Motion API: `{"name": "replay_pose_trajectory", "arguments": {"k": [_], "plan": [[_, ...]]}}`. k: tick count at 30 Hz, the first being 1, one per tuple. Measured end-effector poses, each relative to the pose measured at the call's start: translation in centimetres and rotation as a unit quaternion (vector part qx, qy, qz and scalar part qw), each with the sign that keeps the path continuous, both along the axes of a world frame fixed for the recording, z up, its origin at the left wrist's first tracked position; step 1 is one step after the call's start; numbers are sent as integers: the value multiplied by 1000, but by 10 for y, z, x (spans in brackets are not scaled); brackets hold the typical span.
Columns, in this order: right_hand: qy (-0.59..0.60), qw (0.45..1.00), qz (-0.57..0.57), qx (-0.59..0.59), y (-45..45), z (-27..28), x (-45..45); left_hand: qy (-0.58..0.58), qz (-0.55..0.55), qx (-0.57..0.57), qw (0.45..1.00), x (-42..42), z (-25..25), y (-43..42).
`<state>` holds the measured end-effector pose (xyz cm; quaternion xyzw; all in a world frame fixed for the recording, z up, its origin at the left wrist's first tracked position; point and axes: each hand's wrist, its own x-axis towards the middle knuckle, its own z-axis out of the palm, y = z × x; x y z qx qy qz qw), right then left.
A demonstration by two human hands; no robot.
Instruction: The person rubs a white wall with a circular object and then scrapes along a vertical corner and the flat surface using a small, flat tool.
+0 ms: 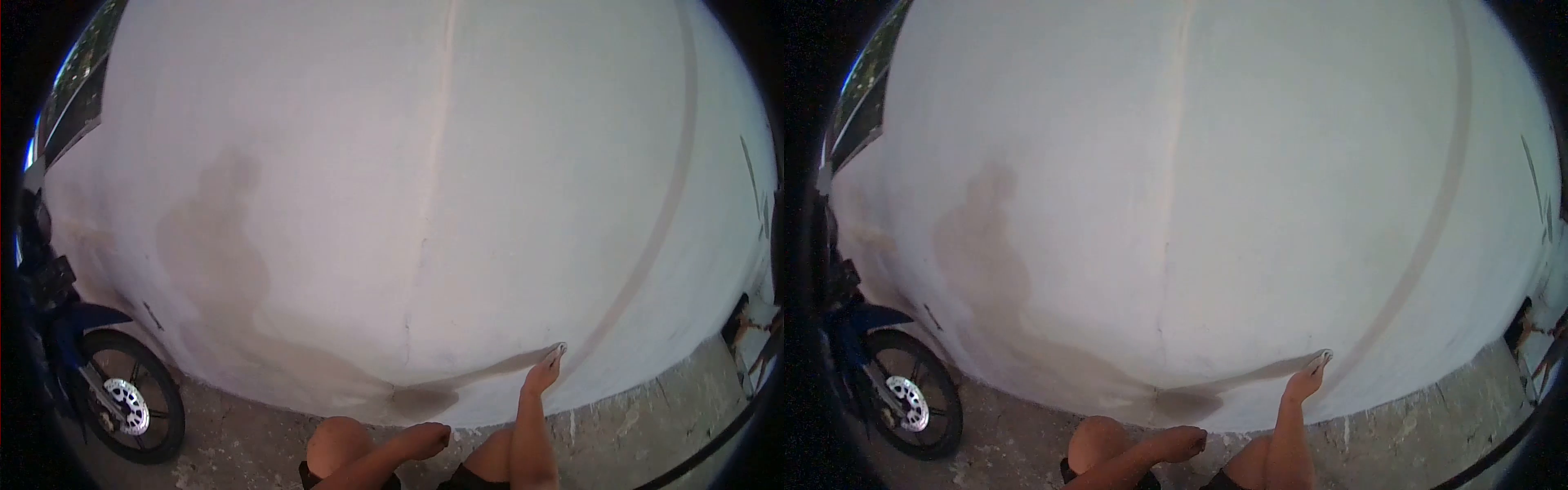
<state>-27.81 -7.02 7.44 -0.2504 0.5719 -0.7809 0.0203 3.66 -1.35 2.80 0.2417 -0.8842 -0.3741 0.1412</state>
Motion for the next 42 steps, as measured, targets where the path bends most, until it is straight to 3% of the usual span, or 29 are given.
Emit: {"name": "replay_pose_trajectory", "arguments": {"k": [3, 5, 7, 9, 10, 11, 12, 14, 15, 16, 17, 18, 19, 20, 23, 27, 31, 33, 34, 36, 38, 40, 42], "plan": [[305, 949, -72, 45, -16, -1, 25, -70, 40, -19, 997, 2, -5, -6], [360, 927, -101, 39, -28, 7, 17, -100, 49, -9, 994, 7, 6, -1], [399, 905, -139, 50, -32, 3, 18, -28, 49, 22, 998, 13, 11, 5], [333, 943, -2, 11, -27, 3, 16, -57, 67, 16, 996, 11, 8, 5], [499, 866, -31, 32, -24, 8, 11, -77, 86, 2, 993, 8, 14, 7], [589, 808, -23, 19, -23, 12, 8, -103, 92, -14, 990, 5, 20, 9], [583, 812, -28, 22, -18, 31, 19, -121, 72, -2, 990, 4, 19, 9], [565, 821, -75, 34, -20, 39, 9, 73, 53, 44, 995, 6, 14, 3], [538, 837, -98, 20, -25, 42, 7, 109, 73, 89, 987, 8, 2, -2], [516, 848, -120, 5, -26, 41, 5, 98, 62, 96, 989, 8, -1, -7], [510, 851, -126, 15, -25, 36, 4, -4, 94, 34, 995, 7, -4, -13], [565, 819, -103, 11, -26, 31, 3, -105, 123, -30, 986, 7, -5, -19], [618, 782, -78, 9, -25, 27, 2, -111, 114, -26, 987, 6, -7, -26], [616, 784, -80, 20, -25, 32, 0, -91, 104, 5, 990, 4, -9, -34], [396, 912, -105, 17, -28, 39, 0, -80, 84, 48, 992, -8, -22, -51], [519, 849, -98, -29, -36, 22, -4, -104, 27, 61, 992, -34, -36, -70], [417, 902, -109, -14, -33, 22, -18, -52, 46, 105, 992, -56, -33, -74], [454, 884, -108, -5, -32, 18, -10, -52, 21, 148, 987, -66, -43, -78], [491, 866, -98, -3, -30, 20, -12, -47, 10, 130, 990, -72, -46, -80], [507, 854, -115, -3, -19, 26, -26, -160, 0, 109, 981, -73, -58, -78], [419, 900, -119, 26, -12, 24, -41, -138, -14, 108, 984, -74, -70, -73], [393, 907, -152, 23, -12, 14, -37, -119, -34, 87, 989, -74, -71, -63], [402, 911, -77, 41, -8, 8, -14, -130, -17, 71, 989, -72, -46, -51]]}}
